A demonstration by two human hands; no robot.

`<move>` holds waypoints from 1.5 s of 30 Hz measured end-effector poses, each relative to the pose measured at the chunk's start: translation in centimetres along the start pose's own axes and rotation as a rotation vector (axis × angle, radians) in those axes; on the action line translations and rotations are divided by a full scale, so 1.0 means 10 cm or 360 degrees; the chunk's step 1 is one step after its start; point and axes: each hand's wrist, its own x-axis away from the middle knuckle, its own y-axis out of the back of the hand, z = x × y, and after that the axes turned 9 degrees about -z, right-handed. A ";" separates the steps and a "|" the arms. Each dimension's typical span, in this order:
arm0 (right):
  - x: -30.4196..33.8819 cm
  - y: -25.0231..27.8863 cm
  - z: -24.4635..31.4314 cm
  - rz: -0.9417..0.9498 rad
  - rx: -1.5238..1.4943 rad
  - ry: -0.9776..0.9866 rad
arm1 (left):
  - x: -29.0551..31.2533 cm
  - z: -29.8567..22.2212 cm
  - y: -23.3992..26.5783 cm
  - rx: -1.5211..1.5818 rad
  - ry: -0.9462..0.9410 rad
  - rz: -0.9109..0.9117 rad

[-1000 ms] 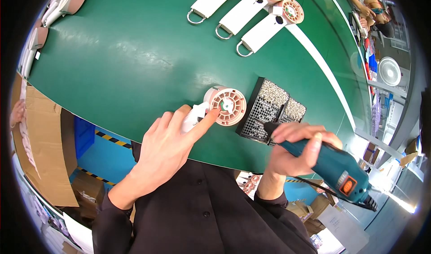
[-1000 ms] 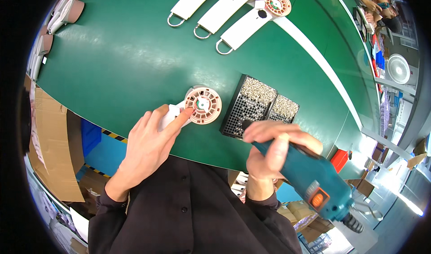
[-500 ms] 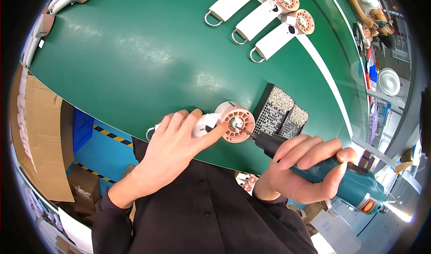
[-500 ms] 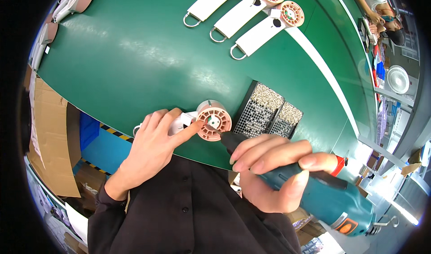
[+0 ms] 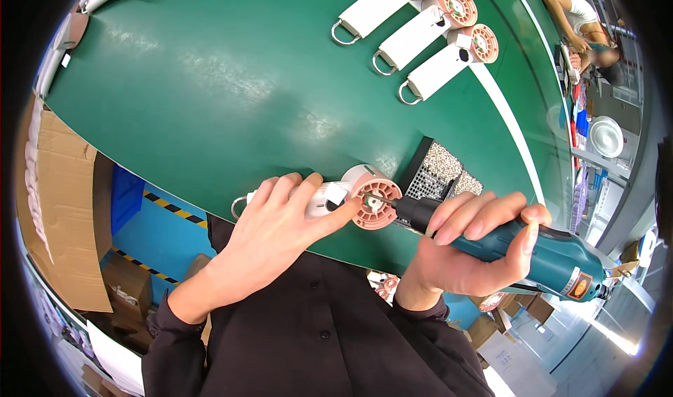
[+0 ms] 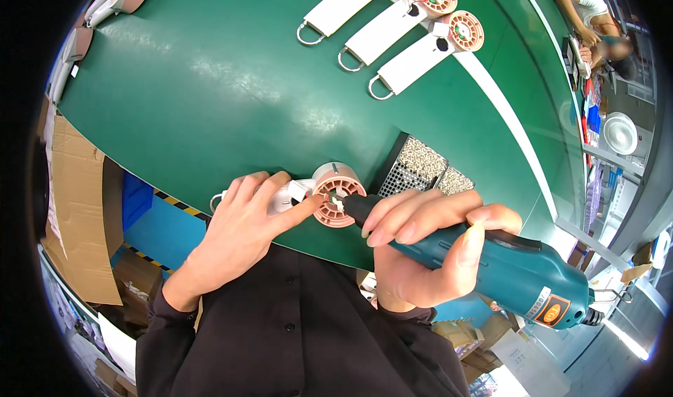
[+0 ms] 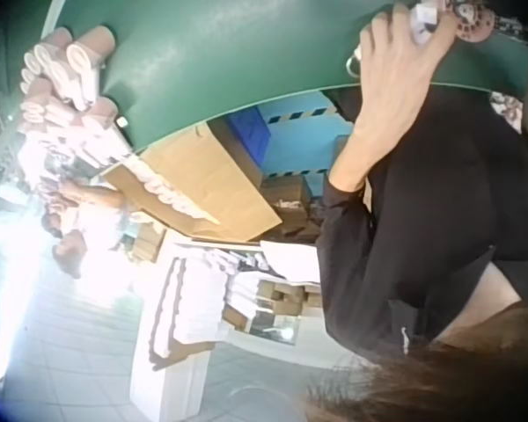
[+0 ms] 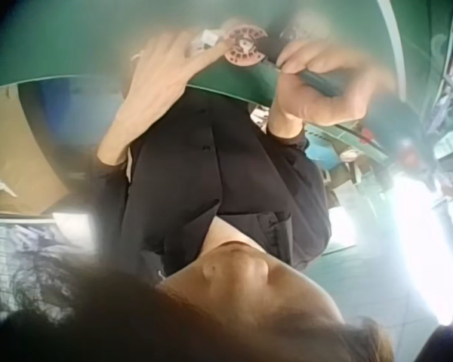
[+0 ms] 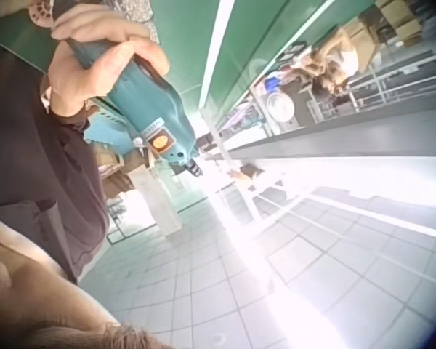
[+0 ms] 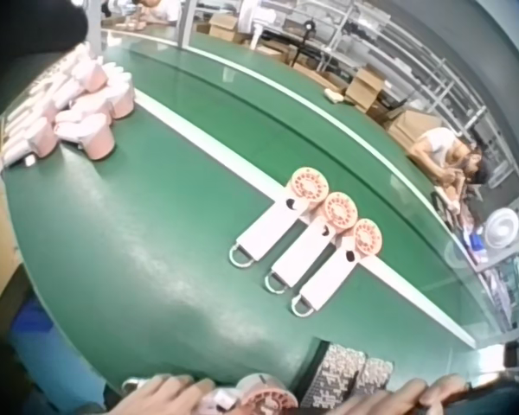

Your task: Using an electric screwdriver to attach internal components and housings for portable handheld fans on an assembly line.

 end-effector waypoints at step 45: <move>0.12 -0.13 0.01 0.0681 0.0333 0.0137 | 0.00 -0.07 -0.02 -0.0059 -0.0052 -0.0022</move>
